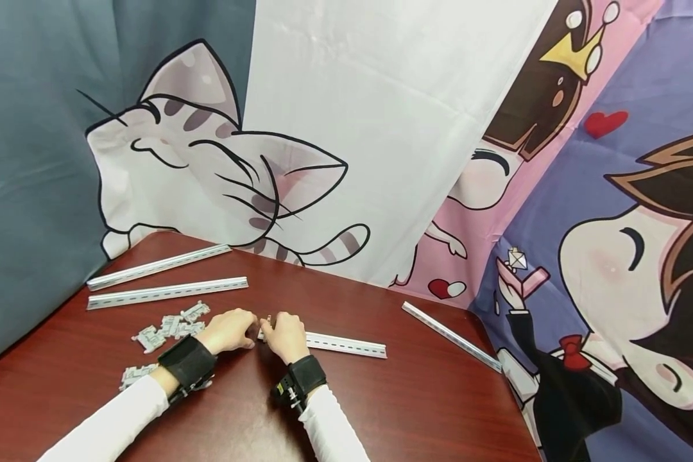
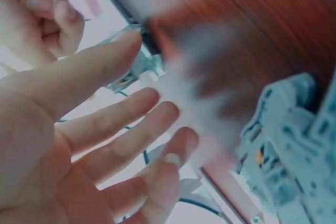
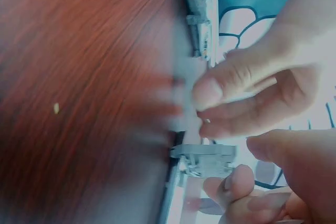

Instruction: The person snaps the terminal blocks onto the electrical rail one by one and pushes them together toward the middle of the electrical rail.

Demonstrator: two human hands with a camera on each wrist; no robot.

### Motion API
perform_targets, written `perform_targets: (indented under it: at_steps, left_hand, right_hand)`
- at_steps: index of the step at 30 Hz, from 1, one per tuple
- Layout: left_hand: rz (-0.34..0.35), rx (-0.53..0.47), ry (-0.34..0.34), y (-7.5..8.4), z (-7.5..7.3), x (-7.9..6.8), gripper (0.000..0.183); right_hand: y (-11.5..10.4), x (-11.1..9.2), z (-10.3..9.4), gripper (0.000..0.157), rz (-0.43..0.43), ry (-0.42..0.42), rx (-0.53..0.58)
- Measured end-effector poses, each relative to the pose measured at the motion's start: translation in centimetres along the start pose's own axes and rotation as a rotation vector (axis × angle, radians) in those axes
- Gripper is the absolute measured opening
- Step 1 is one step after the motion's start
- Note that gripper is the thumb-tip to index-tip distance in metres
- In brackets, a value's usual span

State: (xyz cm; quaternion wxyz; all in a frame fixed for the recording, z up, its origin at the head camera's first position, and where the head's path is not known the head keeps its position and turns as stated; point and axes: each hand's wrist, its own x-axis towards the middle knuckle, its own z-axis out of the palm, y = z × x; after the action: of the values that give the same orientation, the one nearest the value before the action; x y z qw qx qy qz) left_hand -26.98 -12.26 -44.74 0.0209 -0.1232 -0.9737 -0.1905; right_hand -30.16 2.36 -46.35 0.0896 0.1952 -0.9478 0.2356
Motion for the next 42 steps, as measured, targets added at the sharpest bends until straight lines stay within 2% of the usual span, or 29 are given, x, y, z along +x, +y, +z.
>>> perform_targets:
  at_steps: [5, 9, 12, 16, 21, 26, 29, 33, 38, 42]
  left_hand:
    - [0.045, 0.021, 0.045, 0.5, -0.8, -2.4, 0.024]
    - [0.116, 0.067, 0.113, 1.5, -0.7, -4.4, 0.024]
    - [0.156, 0.094, 0.136, 2.4, -0.4, -6.2, 0.026]
    - [0.192, 0.153, 0.182, 3.2, -0.1, -8.6, 0.029]
    - [0.225, 0.252, 0.27, 3.3, 0.5, -11.2, 0.03]
    - [0.217, 0.284, 0.318, 3.2, 1.1, -13.4, 0.034]
    - [0.198, 0.27, 0.312, 3.2, 1.5, -14.3, 0.034]
    - [0.171, 0.239, 0.254, 3.3, 1.8, -15.2, 0.034]
    - [0.16, 0.21, 0.237, 3.2, 1.8, -15.9, 0.032]
    - [0.141, 0.184, 0.209, 3.2, 1.9, -16.5, 0.031]
  right_hand:
    - [-0.6, -0.4, -0.9, 0.036, -0.004, 0.027, 0.026]
    - [-1.1, -0.2, -1.4, 0.031, -0.042, 0.053, 0.036]
    - [-1.7, 0.0, -1.6, 0.027, -0.078, 0.039, 0.049]
    - [-2.7, 0.2, -1.6, 0.02, -0.127, -0.025, 0.068]
    - [-3.9, 0.6, -1.1, 0.014, -0.16, -0.134, 0.115]
    - [-4.9, 0.9, -0.3, 0.013, -0.189, -0.246, 0.127]
    - [-5.4, 0.8, 0.3, 0.013, -0.2, -0.31, 0.105]
    - [-6.0, 0.4, 1.1, 0.017, -0.195, -0.385, 0.089]
    - [-6.6, 0.0, 2.0, 0.024, -0.197, -0.418, 0.059]
    - [-7.1, -0.3, 2.8, 0.025, -0.163, -0.45, 0.029]
